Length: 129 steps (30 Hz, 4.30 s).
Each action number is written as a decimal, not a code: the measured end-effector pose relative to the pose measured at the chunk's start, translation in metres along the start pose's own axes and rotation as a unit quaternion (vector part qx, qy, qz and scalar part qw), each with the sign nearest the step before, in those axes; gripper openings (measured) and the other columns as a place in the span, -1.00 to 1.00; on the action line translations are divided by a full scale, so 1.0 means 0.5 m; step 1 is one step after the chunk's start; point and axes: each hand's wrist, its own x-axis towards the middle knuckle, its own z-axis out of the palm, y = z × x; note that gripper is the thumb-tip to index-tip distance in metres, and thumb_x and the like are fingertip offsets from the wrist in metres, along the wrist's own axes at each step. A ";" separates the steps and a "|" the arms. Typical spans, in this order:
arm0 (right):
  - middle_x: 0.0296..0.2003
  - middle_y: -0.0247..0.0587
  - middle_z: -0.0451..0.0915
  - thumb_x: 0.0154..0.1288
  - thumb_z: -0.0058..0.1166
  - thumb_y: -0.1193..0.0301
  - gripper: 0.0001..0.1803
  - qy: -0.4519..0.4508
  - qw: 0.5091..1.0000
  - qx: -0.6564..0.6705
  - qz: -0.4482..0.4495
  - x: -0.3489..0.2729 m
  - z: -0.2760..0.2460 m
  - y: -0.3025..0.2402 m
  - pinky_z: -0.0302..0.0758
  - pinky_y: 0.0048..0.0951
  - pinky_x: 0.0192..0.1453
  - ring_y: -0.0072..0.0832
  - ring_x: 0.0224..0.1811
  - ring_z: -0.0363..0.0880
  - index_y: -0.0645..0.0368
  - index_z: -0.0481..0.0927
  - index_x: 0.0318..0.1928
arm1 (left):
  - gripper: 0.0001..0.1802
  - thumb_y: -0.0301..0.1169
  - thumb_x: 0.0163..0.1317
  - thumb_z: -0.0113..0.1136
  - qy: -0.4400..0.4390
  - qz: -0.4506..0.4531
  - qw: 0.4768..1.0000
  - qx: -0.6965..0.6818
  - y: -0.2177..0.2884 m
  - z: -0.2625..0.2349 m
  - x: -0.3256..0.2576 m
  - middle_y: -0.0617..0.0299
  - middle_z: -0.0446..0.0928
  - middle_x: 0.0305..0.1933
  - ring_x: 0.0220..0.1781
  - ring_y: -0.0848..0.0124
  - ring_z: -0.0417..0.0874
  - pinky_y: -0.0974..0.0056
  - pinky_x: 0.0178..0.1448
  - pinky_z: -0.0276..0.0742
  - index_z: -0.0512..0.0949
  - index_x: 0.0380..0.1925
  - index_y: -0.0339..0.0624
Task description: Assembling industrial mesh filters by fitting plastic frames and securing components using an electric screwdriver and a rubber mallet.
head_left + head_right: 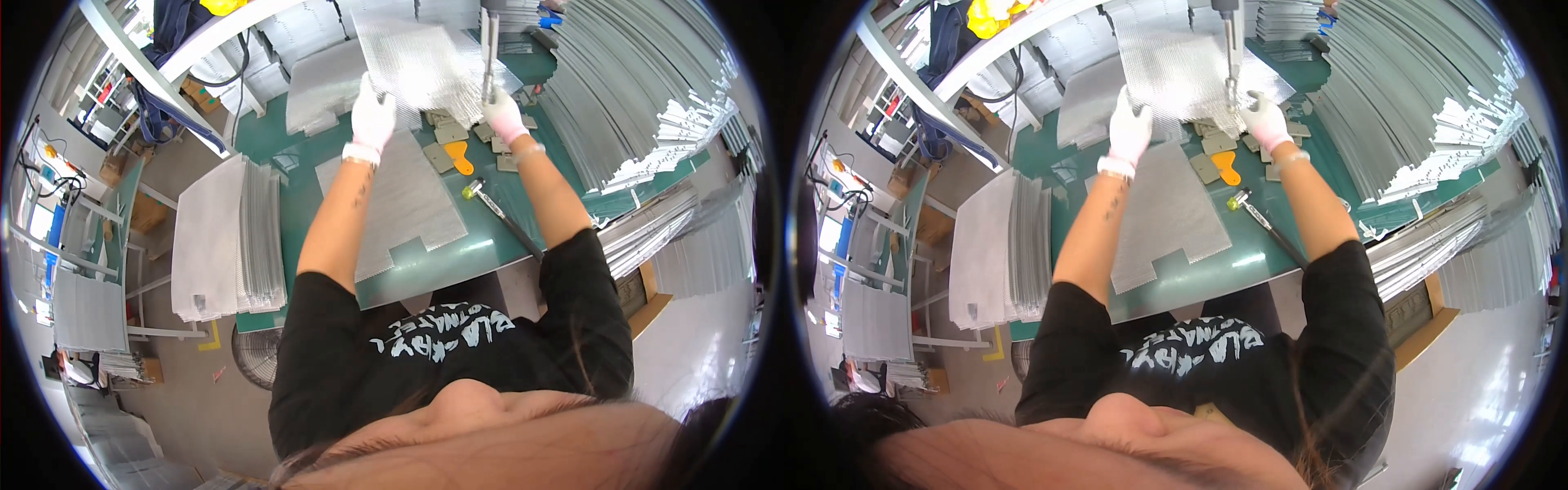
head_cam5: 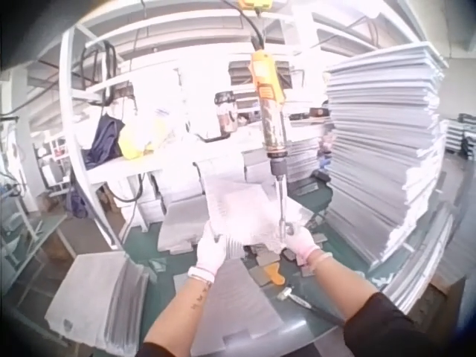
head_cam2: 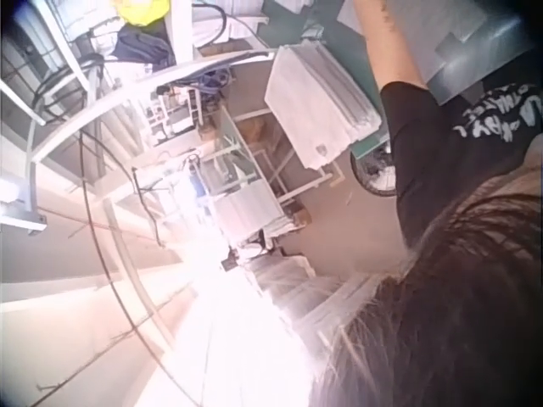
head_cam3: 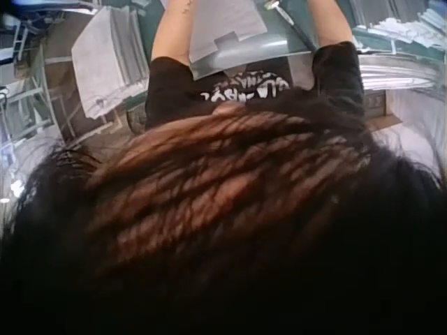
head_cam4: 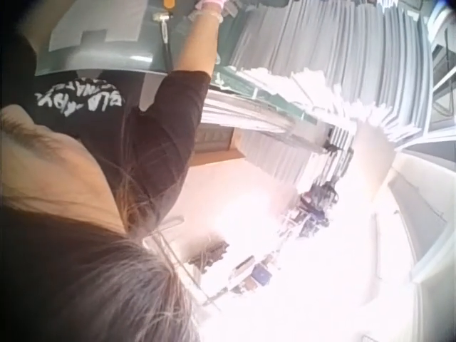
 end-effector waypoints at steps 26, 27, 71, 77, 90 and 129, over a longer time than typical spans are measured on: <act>0.08 0.04 0.57 0.12 0.25 0.44 -0.20 -0.120 0.965 0.097 -0.214 -0.436 -0.011 -0.089 0.49 -0.31 0.18 -0.20 0.03 0.61 0.17 0.29 0.41 | -0.22 -0.45 0.06 0.39 0.021 -0.043 0.976 0.214 0.021 -0.249 -0.531 -0.12 0.54 0.02 -0.04 0.03 0.58 0.09 0.09 0.51 0.32 0.32 -0.34; 0.16 0.08 0.53 0.12 0.25 0.45 -0.25 -0.152 0.969 0.092 -0.173 -0.437 -0.005 -0.088 0.42 -0.30 0.29 -0.15 0.16 0.54 0.23 0.34 0.37 | -0.23 -0.44 0.05 0.40 0.002 -0.060 0.973 0.221 0.015 -0.245 -0.530 -0.13 0.54 0.00 -0.07 0.00 0.58 0.07 0.07 0.51 0.34 0.30 -0.33; 0.01 0.03 0.57 0.29 0.08 0.19 -0.60 -0.162 0.922 -0.342 -0.089 -0.200 0.193 -0.077 0.55 -0.08 0.07 -0.07 0.06 0.58 0.09 0.53 0.07 | -0.43 -0.23 0.17 0.26 -0.321 -0.057 0.889 0.323 -0.023 -0.298 -0.540 0.05 0.31 0.41 0.47 -0.05 0.22 -0.25 0.54 -0.05 0.48 0.23 0.14; -0.03 0.10 0.60 0.26 0.03 0.42 -0.55 -0.132 0.962 -0.236 -0.023 -0.172 0.174 -0.085 0.56 -0.12 0.10 -0.04 -0.01 0.64 0.13 0.42 0.18 | -0.44 -0.36 0.10 0.34 -0.218 0.007 0.941 0.260 0.068 -0.325 -0.627 0.06 0.43 0.24 0.32 0.01 0.37 -0.17 0.43 0.13 0.49 0.17 -0.05; 0.07 -0.11 0.48 0.30 0.19 0.50 -0.54 -0.423 0.715 0.527 0.179 -0.786 0.071 -0.091 0.47 -0.29 0.29 -0.40 0.19 0.47 0.24 0.35 0.16 | -0.65 -0.23 0.43 0.14 0.032 -0.516 0.688 -0.509 0.038 -0.175 -0.814 0.06 0.51 -0.09 -0.06 0.26 0.58 0.15 0.08 0.55 0.46 -0.07 -0.34; -0.36 -0.38 0.64 0.41 0.15 0.35 -0.77 -0.346 0.749 0.468 0.316 -0.843 0.136 -0.106 0.46 -0.61 -0.27 -0.72 -0.37 0.52 0.30 0.64 -0.14 | -0.68 -0.29 0.48 0.07 -0.009 -0.374 0.872 -0.315 0.040 -0.167 -0.878 0.26 0.64 -0.35 -0.42 0.47 0.55 0.30 -0.29 0.47 0.65 -0.20 -0.36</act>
